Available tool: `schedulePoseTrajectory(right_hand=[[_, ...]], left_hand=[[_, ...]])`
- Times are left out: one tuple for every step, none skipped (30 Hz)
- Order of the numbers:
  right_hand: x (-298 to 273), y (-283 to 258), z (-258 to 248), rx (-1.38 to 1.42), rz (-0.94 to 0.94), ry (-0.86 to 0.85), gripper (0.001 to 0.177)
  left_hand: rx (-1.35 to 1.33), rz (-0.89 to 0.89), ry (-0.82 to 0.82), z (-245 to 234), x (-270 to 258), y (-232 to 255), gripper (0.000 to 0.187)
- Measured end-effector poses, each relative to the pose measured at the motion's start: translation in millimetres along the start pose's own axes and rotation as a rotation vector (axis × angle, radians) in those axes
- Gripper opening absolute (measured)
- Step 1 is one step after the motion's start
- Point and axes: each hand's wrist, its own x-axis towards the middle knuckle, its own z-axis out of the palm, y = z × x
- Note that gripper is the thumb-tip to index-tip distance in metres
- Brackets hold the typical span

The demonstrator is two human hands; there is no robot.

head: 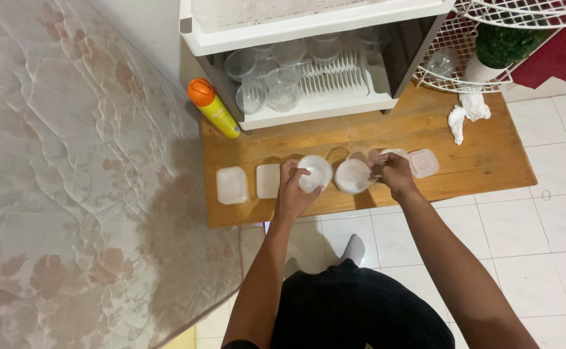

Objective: The person stands at a small wooden table and matches plastic food container lids to their bases, pressing each lid on by hand. Matched containers are stacked and placed onto a white dish rack and shelf above the table.

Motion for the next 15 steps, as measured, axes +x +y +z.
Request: schedulePoseTrajectory(right_hand=[[0.0, 4.8, -1.0, 0.002, 0.004, 0.002, 0.027], [-0.8, 10.0, -0.9, -0.035, 0.008, 0.013, 0.026], [-2.3, 15.3, -0.2, -0.072, 0.012, 0.026, 0.027], [-3.3, 19.0, -0.6, -0.109, 0.016, 0.039, 0.03], [-3.3, 21.9, 0.4, -0.123, -0.001, 0.054, 0.031], [-3.2, 24.8, 3.1, -0.138, -0.018, 0.068, 0.033], [-3.9, 27.3, 4.8, -0.152, -0.034, 0.082, 0.034], [-5.5, 29.3, 5.7, -0.156, -0.03, 0.078, 0.034], [-7.0, 30.5, 7.4, -0.16, -0.028, 0.074, 0.034], [-8.7, 31.2, 9.3, -0.164, -0.025, 0.071, 0.034], [-9.6, 31.0, 11.7, -0.169, -0.02, 0.077, 0.033], [-10.4, 30.5, 14.2, -0.173, -0.014, 0.083, 0.033], [-12.3, 30.3, 16.0, -0.177, -0.006, 0.089, 0.034], [-14.3, 29.7, 16.8, -0.186, -0.012, 0.082, 0.033], [-15.3, 29.1, 18.1, -0.194, -0.019, 0.076, 0.033]], left_hand=[[0.015, -0.025, -0.017, 1.2, -1.9, 0.0, 0.048], [0.095, -0.006, -0.005, 2.1, -3.7, -0.5, 0.049], [0.175, 0.014, 0.005, 3.3, -4.8, -1.1, 0.051], [0.254, 0.034, 0.014, 4.4, -5.8, -1.8, 0.053], [0.279, 0.015, -0.013, 4.7, -6.9, -2.8, 0.053], [0.304, -0.003, -0.039, 4.8, -7.6, -3.7, 0.052], [0.33, -0.022, -0.067, 4.9, -8.5, -4.8, 0.052], [0.366, -0.02, -0.085, 5.1, -9.3, -5.6, 0.052], [0.401, -0.017, -0.103, 5.6, -9.2, -5.9, 0.052], [0.436, -0.014, -0.122, 6.1, -9.6, -5.9, 0.052], [0.461, -0.047, -0.157, 6.5, -9.4, -5.9, 0.053], [0.486, -0.08, -0.192, 7.0, -9.3, -5.6, 0.054], [0.511, -0.115, -0.228, 7.4, -10.2, -4.9, 0.055], [0.521, -0.131, -0.235, 7.9, -10.8, -4.2, 0.054], [0.532, -0.146, -0.241, 8.3, -10.7, -3.8, 0.053]])
